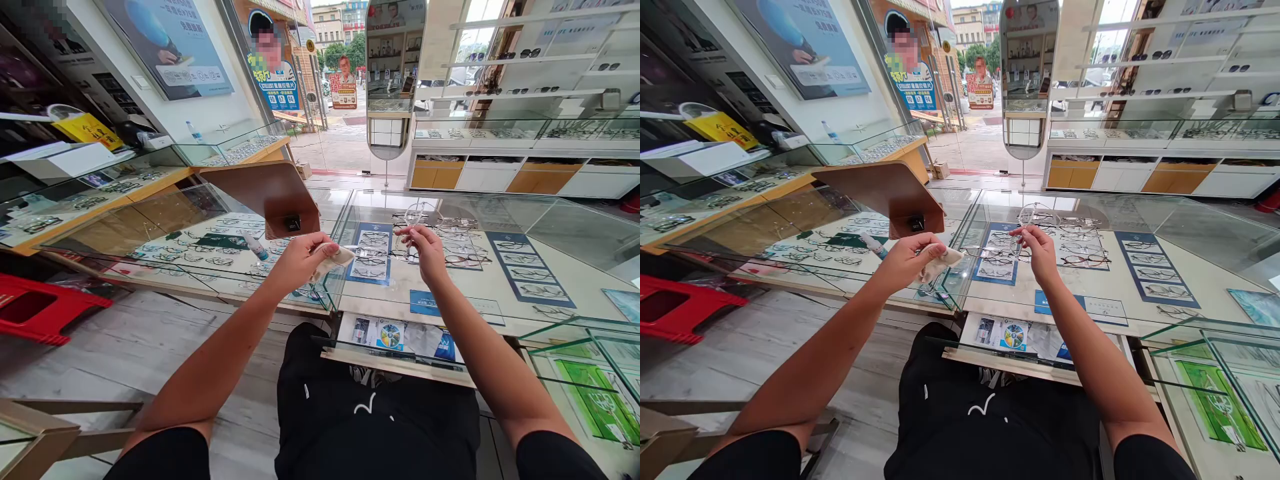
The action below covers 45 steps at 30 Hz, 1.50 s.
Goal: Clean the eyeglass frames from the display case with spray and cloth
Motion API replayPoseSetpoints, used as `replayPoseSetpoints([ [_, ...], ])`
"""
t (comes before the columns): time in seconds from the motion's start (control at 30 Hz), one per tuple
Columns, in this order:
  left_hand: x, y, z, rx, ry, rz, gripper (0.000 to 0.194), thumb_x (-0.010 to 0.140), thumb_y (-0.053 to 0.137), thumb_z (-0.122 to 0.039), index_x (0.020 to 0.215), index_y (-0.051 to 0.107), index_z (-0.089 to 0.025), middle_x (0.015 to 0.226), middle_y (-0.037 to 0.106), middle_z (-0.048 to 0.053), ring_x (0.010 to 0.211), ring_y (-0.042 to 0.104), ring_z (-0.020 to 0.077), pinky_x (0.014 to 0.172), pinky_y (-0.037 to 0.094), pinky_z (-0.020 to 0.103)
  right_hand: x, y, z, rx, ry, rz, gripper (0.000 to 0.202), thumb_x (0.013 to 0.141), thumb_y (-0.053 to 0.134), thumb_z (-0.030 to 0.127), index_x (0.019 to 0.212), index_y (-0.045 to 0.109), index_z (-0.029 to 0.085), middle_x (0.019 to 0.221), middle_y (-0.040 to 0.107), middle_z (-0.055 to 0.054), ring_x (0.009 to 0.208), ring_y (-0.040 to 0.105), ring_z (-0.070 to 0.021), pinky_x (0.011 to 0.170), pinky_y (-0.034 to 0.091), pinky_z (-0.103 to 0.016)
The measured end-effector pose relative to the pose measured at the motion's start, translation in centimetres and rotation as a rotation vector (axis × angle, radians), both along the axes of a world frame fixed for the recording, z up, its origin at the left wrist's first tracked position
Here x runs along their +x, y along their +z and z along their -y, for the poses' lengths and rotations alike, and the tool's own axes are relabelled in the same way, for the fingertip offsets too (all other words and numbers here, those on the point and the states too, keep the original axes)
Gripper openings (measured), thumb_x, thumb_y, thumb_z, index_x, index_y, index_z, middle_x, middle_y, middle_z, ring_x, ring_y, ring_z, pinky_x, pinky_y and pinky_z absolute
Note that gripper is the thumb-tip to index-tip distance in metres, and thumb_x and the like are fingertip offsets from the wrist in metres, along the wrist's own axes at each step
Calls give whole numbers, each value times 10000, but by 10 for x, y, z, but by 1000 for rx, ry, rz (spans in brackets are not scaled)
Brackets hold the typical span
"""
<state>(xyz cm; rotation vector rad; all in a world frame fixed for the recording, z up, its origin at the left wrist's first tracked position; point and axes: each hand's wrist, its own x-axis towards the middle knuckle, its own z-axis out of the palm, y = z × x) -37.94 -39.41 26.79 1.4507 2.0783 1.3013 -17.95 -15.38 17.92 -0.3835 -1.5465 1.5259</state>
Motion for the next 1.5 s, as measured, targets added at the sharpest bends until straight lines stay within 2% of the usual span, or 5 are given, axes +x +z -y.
replayPoseSetpoints([
  [0.37,-2,11,-17,-15,-69,375,561,614,1012,-620,687,644,-203,651,597,3,577,527,137,500,328,232,1,1,0,17,-10,3,220,969,664,447,906,781,272,1065,836,-45,844,627,-205,792,497,-356],
  [0.57,0,-16,-52,160,-69,674,587,639,1002,-649,931,817,-174,831,748,61,711,671,184,620,529,274,2,7,5,-13,70,-21,217,960,676,437,889,791,267,1055,830,-50,838,625,-198,790,494,-349],
  [0.9,40,-53,-127,357,-44,782,608,713,918,-741,957,719,-221,787,764,34,737,744,228,636,550,308,8,17,8,4,161,10,271,925,705,523,849,763,269,997,827,-62,808,638,-225,823,538,-395],
  [1.33,49,-98,-128,395,-177,1073,627,676,984,-640,1011,659,-221,921,799,25,1009,796,276,865,619,373,2,12,10,-55,200,52,251,921,703,500,826,767,277,978,818,-62,908,676,-258,870,553,-411],
  [1.5,48,-101,-126,422,-175,1090,625,690,980,-647,1017,664,-218,910,786,14,914,781,236,804,592,333,2,13,9,-64,213,15,215,919,717,453,820,798,279,973,804,-62,962,676,-264,844,528,-395],
])
